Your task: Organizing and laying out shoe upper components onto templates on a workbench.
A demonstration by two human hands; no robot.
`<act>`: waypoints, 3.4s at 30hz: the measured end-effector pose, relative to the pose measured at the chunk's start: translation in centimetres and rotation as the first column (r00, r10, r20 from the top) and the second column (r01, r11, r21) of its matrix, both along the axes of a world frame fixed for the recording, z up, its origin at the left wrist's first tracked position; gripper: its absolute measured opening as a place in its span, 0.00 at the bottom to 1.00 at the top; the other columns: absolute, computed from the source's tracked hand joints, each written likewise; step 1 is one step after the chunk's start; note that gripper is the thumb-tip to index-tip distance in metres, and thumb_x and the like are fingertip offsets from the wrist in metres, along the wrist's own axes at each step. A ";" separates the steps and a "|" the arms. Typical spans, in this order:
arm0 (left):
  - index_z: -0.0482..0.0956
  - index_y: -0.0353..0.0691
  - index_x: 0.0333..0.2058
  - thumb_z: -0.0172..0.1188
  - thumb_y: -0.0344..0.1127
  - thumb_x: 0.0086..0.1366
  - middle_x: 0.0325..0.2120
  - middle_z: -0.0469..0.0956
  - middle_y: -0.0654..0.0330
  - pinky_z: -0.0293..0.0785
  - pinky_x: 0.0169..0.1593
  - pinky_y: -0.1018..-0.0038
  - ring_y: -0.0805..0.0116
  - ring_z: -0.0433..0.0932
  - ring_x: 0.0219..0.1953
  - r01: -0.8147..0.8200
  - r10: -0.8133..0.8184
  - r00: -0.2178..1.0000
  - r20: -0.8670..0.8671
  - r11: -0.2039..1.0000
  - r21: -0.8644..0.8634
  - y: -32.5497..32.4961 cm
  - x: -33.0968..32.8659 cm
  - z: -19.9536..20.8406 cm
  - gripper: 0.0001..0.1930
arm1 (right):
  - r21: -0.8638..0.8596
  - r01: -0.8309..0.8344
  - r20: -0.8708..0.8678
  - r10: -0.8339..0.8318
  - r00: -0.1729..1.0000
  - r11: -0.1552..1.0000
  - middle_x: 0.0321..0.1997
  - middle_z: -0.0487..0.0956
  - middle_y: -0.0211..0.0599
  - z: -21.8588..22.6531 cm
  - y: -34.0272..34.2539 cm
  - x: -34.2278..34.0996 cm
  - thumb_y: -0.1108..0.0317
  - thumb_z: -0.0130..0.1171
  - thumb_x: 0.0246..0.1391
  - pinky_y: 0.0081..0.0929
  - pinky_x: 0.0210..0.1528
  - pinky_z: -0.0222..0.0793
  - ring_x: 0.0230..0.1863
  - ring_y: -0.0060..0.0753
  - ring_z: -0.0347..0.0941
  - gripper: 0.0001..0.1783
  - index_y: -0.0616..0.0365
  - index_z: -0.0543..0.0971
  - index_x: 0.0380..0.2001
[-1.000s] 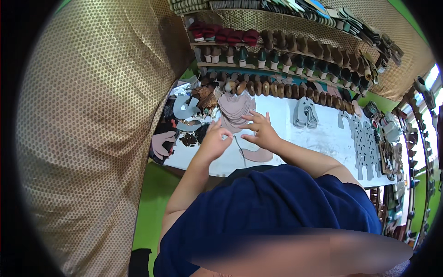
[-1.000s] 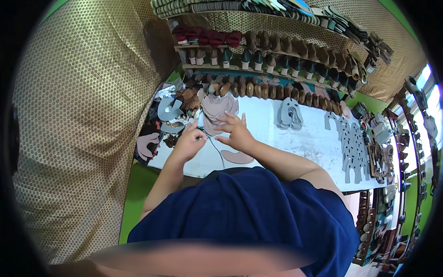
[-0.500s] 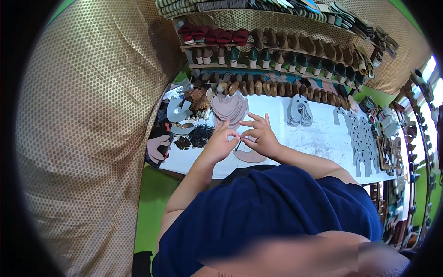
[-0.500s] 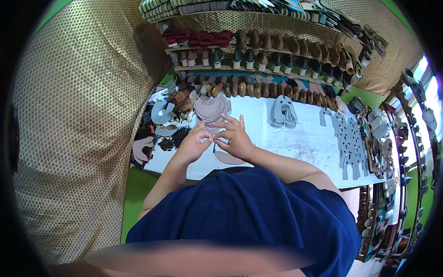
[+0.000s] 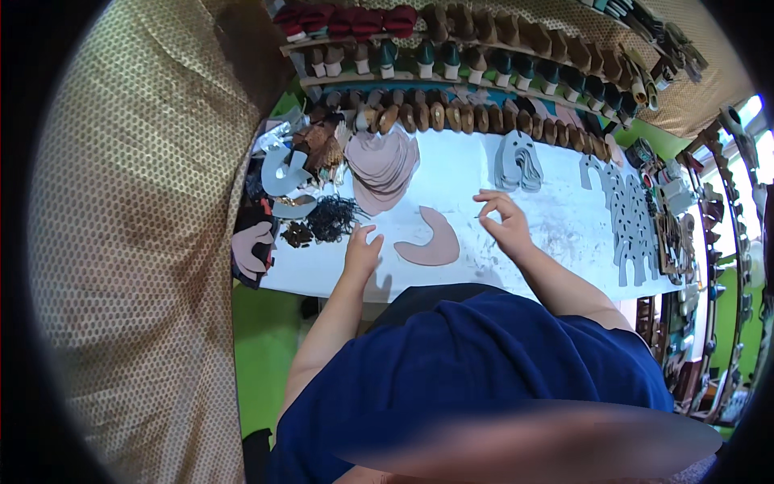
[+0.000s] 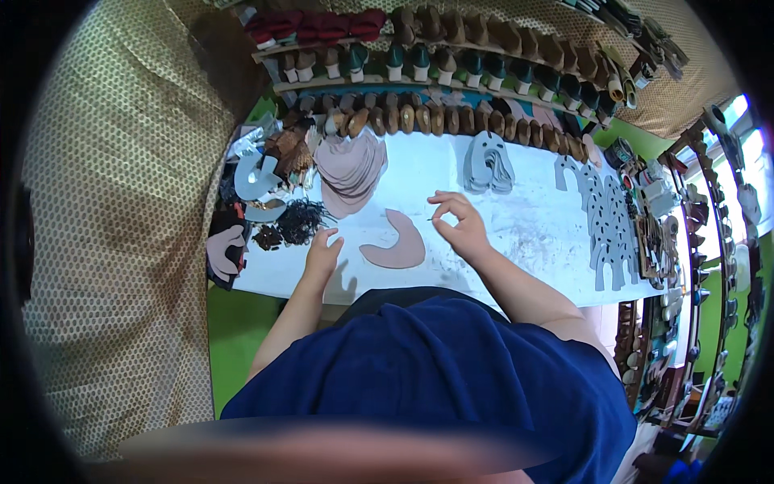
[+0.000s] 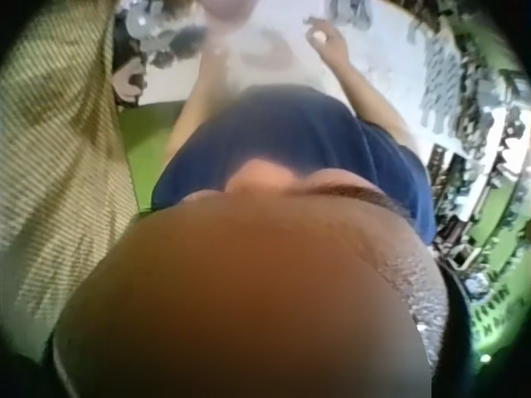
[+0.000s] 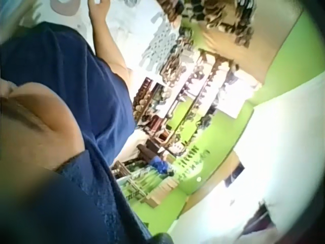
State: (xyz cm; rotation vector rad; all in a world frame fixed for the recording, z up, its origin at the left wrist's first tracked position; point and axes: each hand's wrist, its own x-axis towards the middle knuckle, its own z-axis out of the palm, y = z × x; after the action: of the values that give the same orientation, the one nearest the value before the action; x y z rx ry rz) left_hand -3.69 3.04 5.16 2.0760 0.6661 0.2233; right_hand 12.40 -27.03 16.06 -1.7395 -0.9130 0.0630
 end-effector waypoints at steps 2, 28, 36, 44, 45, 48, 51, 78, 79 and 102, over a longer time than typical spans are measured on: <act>0.75 0.41 0.56 0.61 0.46 0.63 0.69 0.54 0.41 0.52 0.70 0.52 0.45 0.52 0.72 -0.015 0.033 0.989 -0.144 0.992 0.124 -0.7 -0.1 -3.2 0.25 | -0.109 0.004 -0.068 -0.011 0.998 0.994 0.50 0.81 0.39 -4.3 1.4 -0.2 0.72 0.62 0.49 0.39 0.63 0.64 0.61 0.44 0.71 0.02 0.56 0.79 0.28; 0.81 0.60 0.53 0.59 0.46 0.61 0.71 0.52 0.47 0.33 0.68 0.35 0.42 0.45 0.73 0.313 -0.253 0.950 -0.185 0.796 0.518 -1.4 -1.4 -7.7 0.20 | -0.424 0.083 0.188 -0.002 0.982 0.902 0.48 0.79 0.25 -21.6 14.8 -3.5 0.60 0.68 0.46 0.72 0.68 0.39 0.64 0.42 0.66 0.04 0.44 0.85 0.26; 0.81 0.60 0.51 0.59 0.45 0.61 0.70 0.53 0.48 0.36 0.68 0.34 0.41 0.48 0.72 0.339 -0.309 0.940 -0.148 0.777 0.531 -1.2 -1.7 -7.9 0.19 | -0.411 0.042 0.173 0.033 0.984 0.911 0.47 0.80 0.25 -21.4 14.8 -3.4 0.61 0.67 0.47 0.69 0.69 0.35 0.64 0.41 0.67 0.04 0.44 0.85 0.26; 0.81 0.61 0.52 0.58 0.46 0.61 0.70 0.53 0.48 0.36 0.68 0.35 0.41 0.48 0.72 0.333 -0.276 0.943 -0.187 0.784 0.523 -1.4 -1.3 -7.7 0.19 | -0.446 0.018 0.160 0.059 0.985 0.895 0.47 0.80 0.24 -21.0 14.7 -3.4 0.60 0.67 0.47 0.71 0.69 0.34 0.64 0.40 0.66 0.03 0.42 0.86 0.27; 0.81 0.61 0.51 0.58 0.46 0.61 0.70 0.53 0.48 0.36 0.68 0.35 0.41 0.48 0.72 0.332 -0.273 0.943 -0.189 0.782 0.527 -1.4 -1.4 -7.7 0.19 | -0.454 0.017 0.166 0.065 0.984 0.891 0.47 0.80 0.24 -21.1 14.7 -3.4 0.60 0.67 0.47 0.71 0.69 0.33 0.64 0.40 0.66 0.03 0.42 0.86 0.27; 0.81 0.60 0.51 0.58 0.46 0.61 0.70 0.53 0.49 0.36 0.68 0.35 0.41 0.48 0.72 0.332 -0.276 0.943 -0.185 0.785 0.523 -1.4 -1.4 -7.8 0.19 | -0.479 0.022 0.164 0.065 0.984 0.878 0.47 0.80 0.24 -21.0 14.8 -3.4 0.60 0.67 0.47 0.72 0.69 0.33 0.65 0.40 0.65 0.03 0.42 0.86 0.27; 0.81 0.60 0.51 0.58 0.45 0.61 0.70 0.53 0.49 0.36 0.68 0.35 0.41 0.48 0.72 0.330 -0.279 0.944 -0.175 0.786 0.523 -1.4 -1.3 -7.9 0.19 | -0.487 0.023 0.147 0.056 0.988 0.873 0.48 0.80 0.24 -21.0 14.8 -3.4 0.60 0.67 0.47 0.73 0.69 0.33 0.65 0.40 0.64 0.03 0.41 0.86 0.27; 0.74 0.53 0.60 0.59 0.45 0.60 0.71 0.53 0.53 0.34 0.68 0.35 0.47 0.48 0.73 0.351 -0.266 0.936 -0.232 0.760 0.547 -1.8 -1.6 -7.6 0.27 | -0.702 0.132 0.255 0.075 0.964 0.699 0.51 0.80 0.17 -18.7 8.4 0.5 0.60 0.66 0.47 0.80 0.67 0.33 0.66 0.36 0.63 0.07 0.40 0.86 0.33; 0.74 0.53 0.60 0.59 0.45 0.60 0.71 0.53 0.53 0.34 0.68 0.35 0.47 0.48 0.73 0.351 -0.269 0.936 -0.227 0.757 0.551 -1.8 -1.6 -7.8 0.27 | -0.700 0.138 0.261 0.071 0.963 0.701 0.51 0.80 0.17 -18.8 7.2 0.9 0.60 0.66 0.47 0.80 0.67 0.33 0.66 0.36 0.63 0.07 0.40 0.86 0.33; 0.61 0.33 0.66 0.51 0.42 0.62 0.68 0.60 0.47 0.48 0.72 0.53 0.55 0.61 0.69 0.504 -0.361 0.863 -0.353 0.660 0.557 -6.5 -0.1 -8.6 0.34 | -0.741 0.238 0.349 0.057 0.935 0.628 0.42 0.79 0.25 -19.6 -0.3 0.7 0.62 0.63 0.50 0.80 0.68 0.33 0.62 0.34 0.66 0.05 0.45 0.85 0.31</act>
State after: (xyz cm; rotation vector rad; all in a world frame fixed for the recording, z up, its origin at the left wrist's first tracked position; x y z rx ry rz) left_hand -3.82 -3.42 -3.41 2.8868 0.1792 -0.0769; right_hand 13.13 -27.32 -3.49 -2.6853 -1.1424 0.0995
